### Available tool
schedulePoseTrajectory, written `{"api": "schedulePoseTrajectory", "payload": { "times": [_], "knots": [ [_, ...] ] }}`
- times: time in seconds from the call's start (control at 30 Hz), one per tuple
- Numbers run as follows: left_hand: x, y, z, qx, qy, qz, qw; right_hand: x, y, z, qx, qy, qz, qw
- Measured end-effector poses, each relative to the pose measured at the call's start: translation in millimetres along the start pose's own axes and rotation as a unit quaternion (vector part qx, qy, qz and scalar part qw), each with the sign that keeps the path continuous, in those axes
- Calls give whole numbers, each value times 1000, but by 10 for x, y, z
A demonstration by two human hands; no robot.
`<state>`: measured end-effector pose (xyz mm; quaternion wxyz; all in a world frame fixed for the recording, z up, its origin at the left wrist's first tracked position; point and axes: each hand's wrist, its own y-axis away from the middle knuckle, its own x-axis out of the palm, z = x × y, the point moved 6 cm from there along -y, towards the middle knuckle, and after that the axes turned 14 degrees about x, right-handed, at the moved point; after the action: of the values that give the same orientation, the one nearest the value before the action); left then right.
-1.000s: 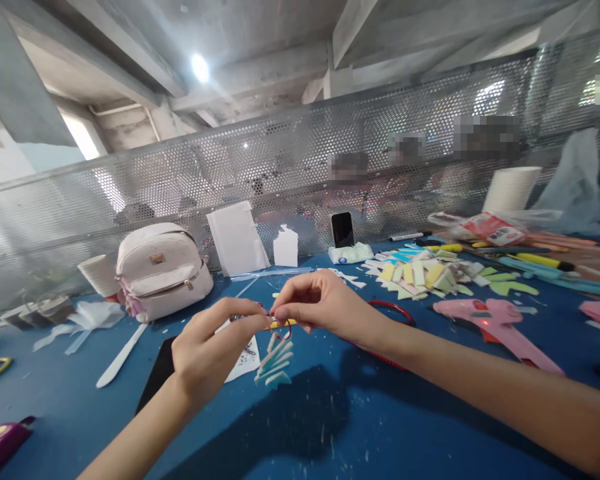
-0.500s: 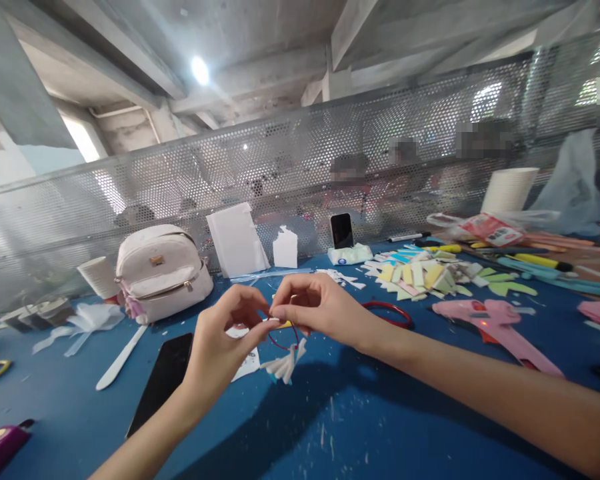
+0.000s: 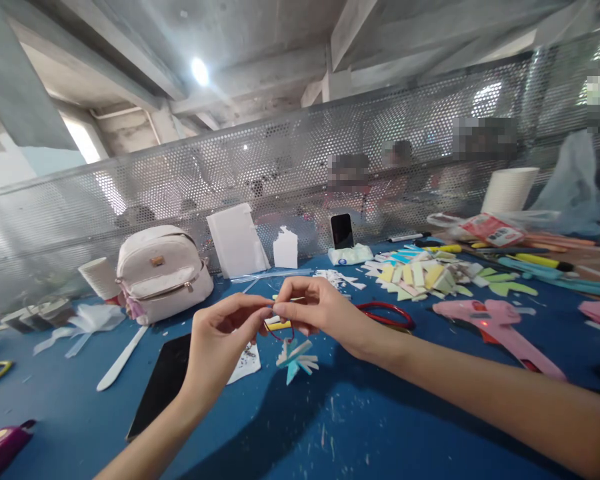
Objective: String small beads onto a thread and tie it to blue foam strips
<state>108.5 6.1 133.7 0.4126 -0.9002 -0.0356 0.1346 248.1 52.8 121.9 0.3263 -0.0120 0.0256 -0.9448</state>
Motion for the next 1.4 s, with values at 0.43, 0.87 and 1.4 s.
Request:
{"api": "schedulePoseTrajectory", "payload": {
  "times": [0.43,0.87,1.4],
  "knots": [
    [-1,-8,-53,57,-76,20,995,-7,-37,42,-20,112,28,993],
    [7,8,9,45,-82,30,995,-68,17,127,-71,241,-35,967],
    [13,6,-11,60,-97,24,993,-49,-75,9,-42,162,10,986]
  ]
}}
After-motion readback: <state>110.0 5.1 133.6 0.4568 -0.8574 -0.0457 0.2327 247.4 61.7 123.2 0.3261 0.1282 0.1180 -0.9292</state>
